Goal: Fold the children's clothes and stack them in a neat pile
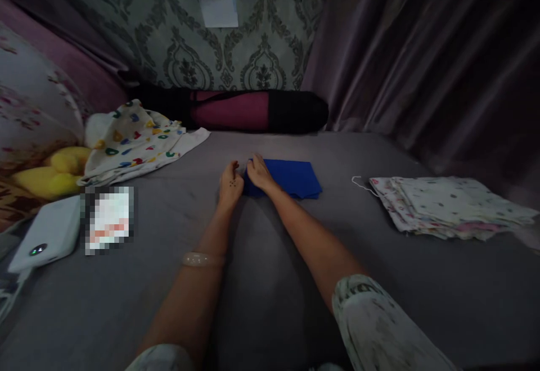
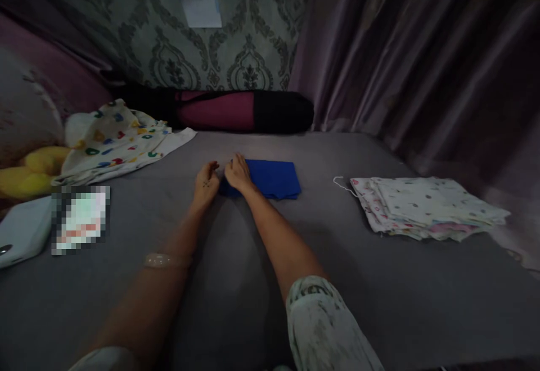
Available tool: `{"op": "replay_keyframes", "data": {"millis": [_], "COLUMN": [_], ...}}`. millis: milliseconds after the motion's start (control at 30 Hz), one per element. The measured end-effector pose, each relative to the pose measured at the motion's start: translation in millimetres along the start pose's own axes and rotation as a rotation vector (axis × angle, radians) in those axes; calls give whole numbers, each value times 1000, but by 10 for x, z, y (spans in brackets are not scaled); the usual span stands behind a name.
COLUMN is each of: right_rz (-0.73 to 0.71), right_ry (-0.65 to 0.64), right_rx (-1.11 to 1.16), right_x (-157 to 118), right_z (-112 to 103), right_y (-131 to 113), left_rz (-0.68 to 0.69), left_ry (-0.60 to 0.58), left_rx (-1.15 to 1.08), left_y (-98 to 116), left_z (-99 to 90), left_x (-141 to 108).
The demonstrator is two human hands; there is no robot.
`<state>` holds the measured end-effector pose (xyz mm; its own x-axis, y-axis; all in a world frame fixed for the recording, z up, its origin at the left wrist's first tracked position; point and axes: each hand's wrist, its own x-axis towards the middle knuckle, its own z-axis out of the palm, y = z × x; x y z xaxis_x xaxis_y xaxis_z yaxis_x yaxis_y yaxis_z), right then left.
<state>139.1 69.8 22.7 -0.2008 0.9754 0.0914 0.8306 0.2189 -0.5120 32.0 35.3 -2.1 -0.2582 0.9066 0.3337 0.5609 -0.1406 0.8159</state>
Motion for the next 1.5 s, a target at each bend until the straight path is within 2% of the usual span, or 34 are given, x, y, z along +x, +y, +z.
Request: {"op": "replay_keyframes", "data": {"millis": [100, 233, 333, 400, 567, 733, 900, 1000, 1067, 1133, 1267, 1400, 1500], "right_rz": [27, 34, 29, 43, 66, 90, 155, 185, 187, 187, 199, 197, 190], "right_ry": [66, 26, -36, -82, -98, -122, 1, 17, 19, -12, -109, -102, -71], "right_rx": [-71, -279, -368, -380, -362, -216, -170, -233, -264, -268, -234, -206, -146], "right_x": [-105, -372, -528, -578, -582, -547, -544, -547, -543, -539, -543, -533, -483], "right_z": [-279, -583, -630, -594, -522, -655, -819, -803, -766, -734, -701, -698, -771], "right_y": [254, 658, 877, 950, 958, 993, 1175, 1268, 1299, 1312, 1326, 1338, 1380], "left_rz": [131, 267, 277, 273, 253, 250, 218, 247, 270, 264, 196, 194, 161], "left_ry": [-109, -319, -477, -533, -572, -581, -658, -589, -518, -496, -533, -553, -597], "left_rx": [121, 397, 573, 637, 699, 729, 754, 770, 781, 790, 776, 762, 734], "left_y": [109, 249, 287, 282, 244, 278, 458, 528, 512, 451, 309, 259, 278], "left_z": [60, 135, 155, 152, 149, 138, 105, 168, 244, 318, 387, 381, 367], "left_x": [-78, -208, -269, -278, -256, -256, -124, -2, 53, 74, 56, 68, 109]}}
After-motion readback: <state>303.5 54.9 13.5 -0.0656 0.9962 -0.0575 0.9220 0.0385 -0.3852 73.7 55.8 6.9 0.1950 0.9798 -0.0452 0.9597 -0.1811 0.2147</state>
